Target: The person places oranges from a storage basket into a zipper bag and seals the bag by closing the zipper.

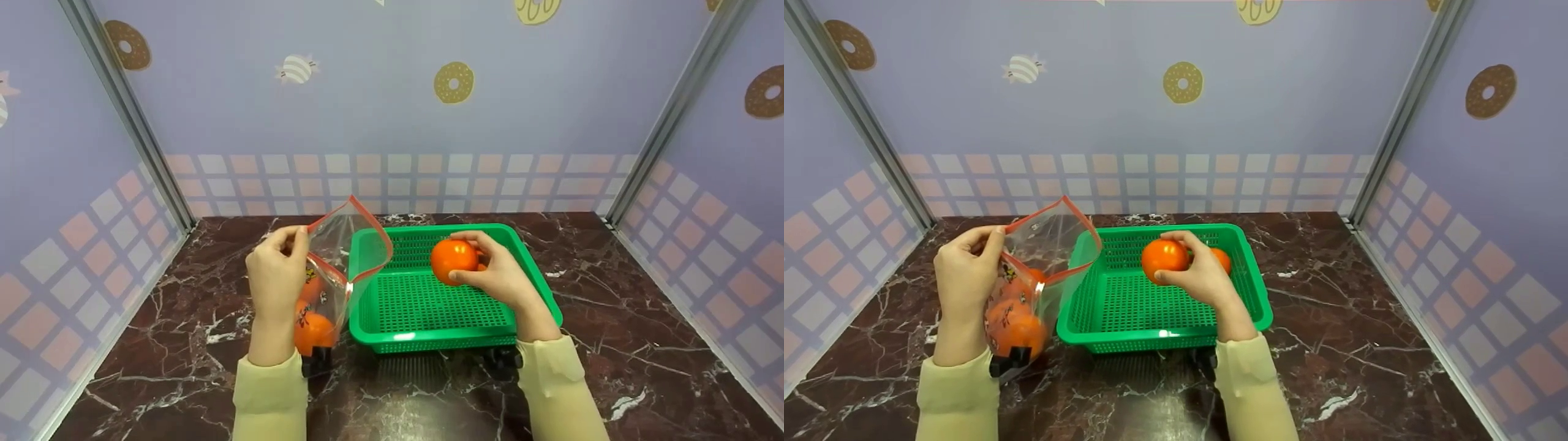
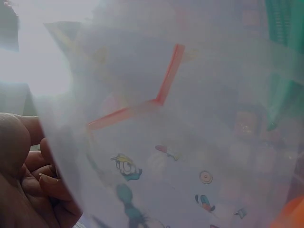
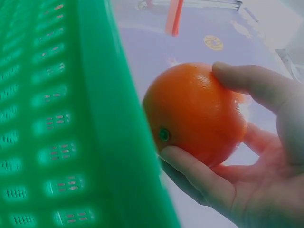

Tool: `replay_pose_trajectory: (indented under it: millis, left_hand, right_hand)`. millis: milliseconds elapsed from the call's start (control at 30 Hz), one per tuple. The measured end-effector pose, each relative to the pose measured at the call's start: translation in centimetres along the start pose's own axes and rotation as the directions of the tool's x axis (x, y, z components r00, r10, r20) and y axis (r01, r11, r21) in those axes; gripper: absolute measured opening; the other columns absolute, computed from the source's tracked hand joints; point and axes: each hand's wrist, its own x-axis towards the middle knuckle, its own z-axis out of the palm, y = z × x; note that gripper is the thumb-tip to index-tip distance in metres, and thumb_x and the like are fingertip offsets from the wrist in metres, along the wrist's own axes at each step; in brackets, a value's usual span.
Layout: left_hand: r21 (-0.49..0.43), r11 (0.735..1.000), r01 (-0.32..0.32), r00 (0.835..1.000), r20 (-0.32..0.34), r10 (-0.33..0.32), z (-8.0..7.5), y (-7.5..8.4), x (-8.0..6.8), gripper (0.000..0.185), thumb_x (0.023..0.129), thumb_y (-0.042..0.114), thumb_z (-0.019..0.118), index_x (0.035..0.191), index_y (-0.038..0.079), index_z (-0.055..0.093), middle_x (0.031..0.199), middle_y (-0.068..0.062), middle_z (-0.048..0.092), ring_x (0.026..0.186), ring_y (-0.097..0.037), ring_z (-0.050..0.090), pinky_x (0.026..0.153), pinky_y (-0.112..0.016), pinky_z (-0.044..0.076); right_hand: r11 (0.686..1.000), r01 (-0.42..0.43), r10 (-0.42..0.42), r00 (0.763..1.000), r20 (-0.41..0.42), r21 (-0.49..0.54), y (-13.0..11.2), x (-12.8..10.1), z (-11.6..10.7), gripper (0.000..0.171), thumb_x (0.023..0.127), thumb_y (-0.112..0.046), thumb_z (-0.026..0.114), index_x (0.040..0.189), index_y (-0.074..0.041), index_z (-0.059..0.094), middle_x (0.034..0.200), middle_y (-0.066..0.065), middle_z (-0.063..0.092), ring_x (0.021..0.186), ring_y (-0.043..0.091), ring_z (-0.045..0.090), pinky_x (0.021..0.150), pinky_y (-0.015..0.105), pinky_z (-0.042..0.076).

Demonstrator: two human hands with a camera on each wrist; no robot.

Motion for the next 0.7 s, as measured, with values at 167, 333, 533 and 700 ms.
replay_pose_trajectory:
  millis: [167, 333, 533, 700]
  left_hand:
    - [0.003, 1.000, 0.004, 1.000, 0.001, -0.004, 0.1, 0.0, 0.0, 0.019, 0.099, 0.015, 0.068, 0.094, 0.001, 0.079, 0.069, -0.012, 0.067, 0.054, -0.014, 0.046, 0.056, -0.021, 0.034]
    - [0.003, 1.000, 0.003, 1.000, -0.003, -0.003, 0.1, -0.1, 0.0, 0.019, 0.099, 0.015, 0.068, 0.094, 0.002, 0.080, 0.068, -0.011, 0.067, 0.052, -0.010, 0.044, 0.054, -0.020, 0.034]
    - [0.006, 1.000, 0.002, 1.000, -0.008, -0.002, 0.1, -0.1, 0.0, 0.018, 0.098, 0.015, 0.068, 0.093, 0.001, 0.079, 0.069, -0.012, 0.067, 0.054, -0.013, 0.046, 0.055, -0.020, 0.034]
    - [0.009, 1.000, 0.004, 1.000, -0.007, -0.004, 0.1, -0.2, 0.0, 0.018, 0.098, 0.015, 0.068, 0.093, 0.002, 0.080, 0.068, -0.012, 0.067, 0.053, -0.012, 0.046, 0.056, -0.021, 0.035]
  right_hand:
    - [0.999, 0.023, -0.022, 1.000, -0.019, 0.035, -0.4, 0.0, 0.6, 0.067, 0.084, -0.010, 0.083, 0.144, -0.017, 0.054, 0.144, 0.016, 0.056, 0.125, 0.037, 0.060, 0.095, 0.046, 0.055]
    - [0.995, 0.042, -0.039, 0.998, -0.041, 0.087, -0.8, 0.0, 1.3, 0.067, 0.085, -0.011, 0.083, 0.145, -0.017, 0.053, 0.143, 0.016, 0.056, 0.127, 0.035, 0.061, 0.099, 0.048, 0.054]
    - [0.991, 0.069, -0.063, 0.997, -0.050, 0.116, -1.3, 0.2, 2.1, 0.067, 0.085, -0.012, 0.084, 0.145, -0.017, 0.054, 0.143, 0.016, 0.055, 0.127, 0.035, 0.061, 0.102, 0.050, 0.054]
    - [0.990, 0.088, -0.081, 0.995, -0.065, 0.110, -1.8, 0.3, 2.4, 0.066, 0.085, -0.013, 0.084, 0.144, -0.018, 0.054, 0.143, 0.014, 0.055, 0.127, 0.034, 0.061, 0.102, 0.051, 0.054]
